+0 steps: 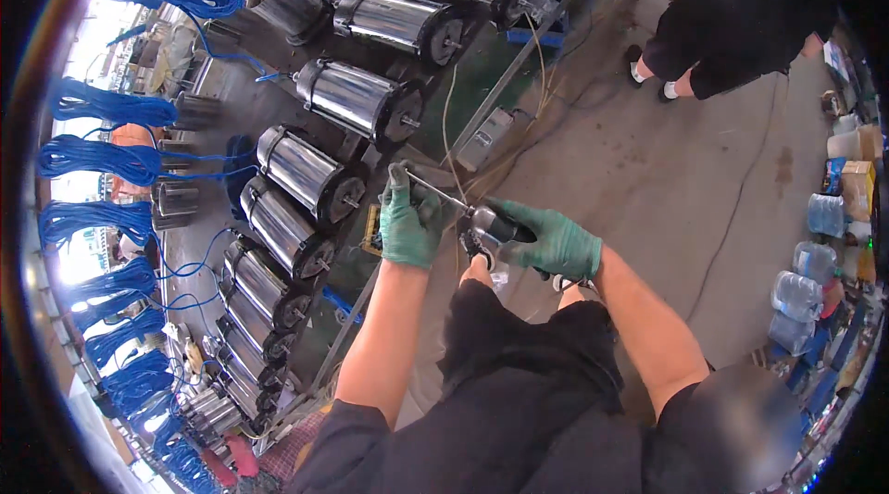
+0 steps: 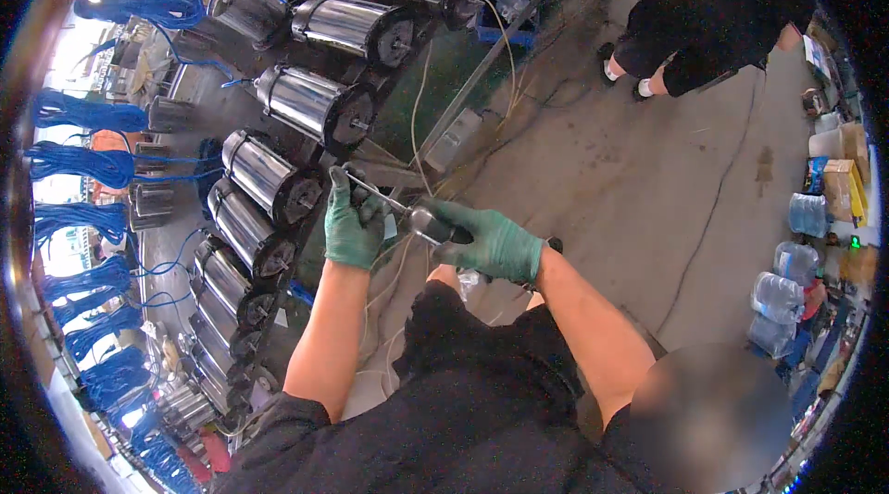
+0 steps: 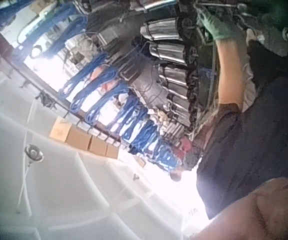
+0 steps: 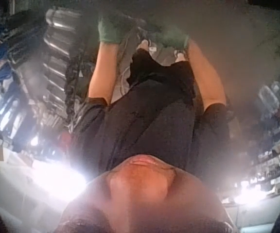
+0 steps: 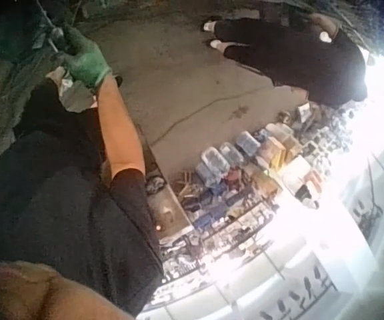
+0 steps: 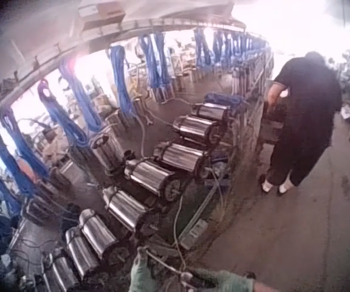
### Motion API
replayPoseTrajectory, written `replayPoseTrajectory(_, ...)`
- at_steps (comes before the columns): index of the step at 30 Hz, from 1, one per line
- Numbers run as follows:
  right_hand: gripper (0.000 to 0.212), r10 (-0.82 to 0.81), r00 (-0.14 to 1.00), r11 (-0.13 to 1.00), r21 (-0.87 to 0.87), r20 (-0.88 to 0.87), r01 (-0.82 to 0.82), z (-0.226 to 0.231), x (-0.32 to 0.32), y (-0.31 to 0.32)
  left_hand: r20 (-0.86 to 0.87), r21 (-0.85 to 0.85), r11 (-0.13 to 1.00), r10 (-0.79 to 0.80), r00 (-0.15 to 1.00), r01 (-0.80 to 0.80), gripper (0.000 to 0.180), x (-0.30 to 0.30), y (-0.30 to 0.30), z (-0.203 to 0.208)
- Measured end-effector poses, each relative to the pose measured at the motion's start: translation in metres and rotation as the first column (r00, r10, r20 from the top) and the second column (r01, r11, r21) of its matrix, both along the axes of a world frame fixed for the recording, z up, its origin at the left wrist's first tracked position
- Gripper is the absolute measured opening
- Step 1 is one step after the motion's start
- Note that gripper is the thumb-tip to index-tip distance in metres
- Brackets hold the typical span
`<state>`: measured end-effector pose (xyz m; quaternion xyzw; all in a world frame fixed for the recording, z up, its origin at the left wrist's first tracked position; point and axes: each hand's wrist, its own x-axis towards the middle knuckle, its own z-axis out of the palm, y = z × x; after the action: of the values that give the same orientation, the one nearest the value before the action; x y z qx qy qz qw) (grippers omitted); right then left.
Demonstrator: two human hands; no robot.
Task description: The person assembles metal pump units by using an electric screwdriver to fasten small black components onto the housing and then manually attaching circular mounting plates to the assembly.
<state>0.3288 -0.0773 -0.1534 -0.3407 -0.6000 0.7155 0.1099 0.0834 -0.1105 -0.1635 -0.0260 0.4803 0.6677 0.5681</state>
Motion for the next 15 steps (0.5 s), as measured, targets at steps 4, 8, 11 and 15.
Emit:
replayPoseTrajectory(4, 0.074, 0.061, 0.995, 0.976, -0.213, 0.085, -0.041, 0.025, 0.012, 0.021, -0.053, -0.041, 0.999, -0.025, 0.998, 0.023, 0.038, 0.009, 0.008, -0.003)
replayPoseTrajectory(8, 0.080, -0.005, 1.000, 0.986, -0.165, 0.027, 0.009, 0.006, 0.013, 0.036, -0.072, -0.171, 0.985, -0.008, 0.997, -0.004, 0.040, 0.043, 0.035, 0.034)
replayPoseTrajectory(11, 0.077, -0.124, 0.978, 0.987, -0.120, -0.168, 0.104, -0.021, -0.006, 0.043, -0.221, -0.152, 0.977, -0.179, 0.959, 0.148, 0.029, 0.018, 0.046, 0.000)
replayPoseTrajectory(15, 0.074, -0.059, 0.998, 0.998, -0.020, 0.010, 0.060, -0.038, -0.021, 0.066, -0.346, -0.279, 0.943, -0.275, 0.897, 0.181, 0.019, -0.012, 0.069, -0.020)
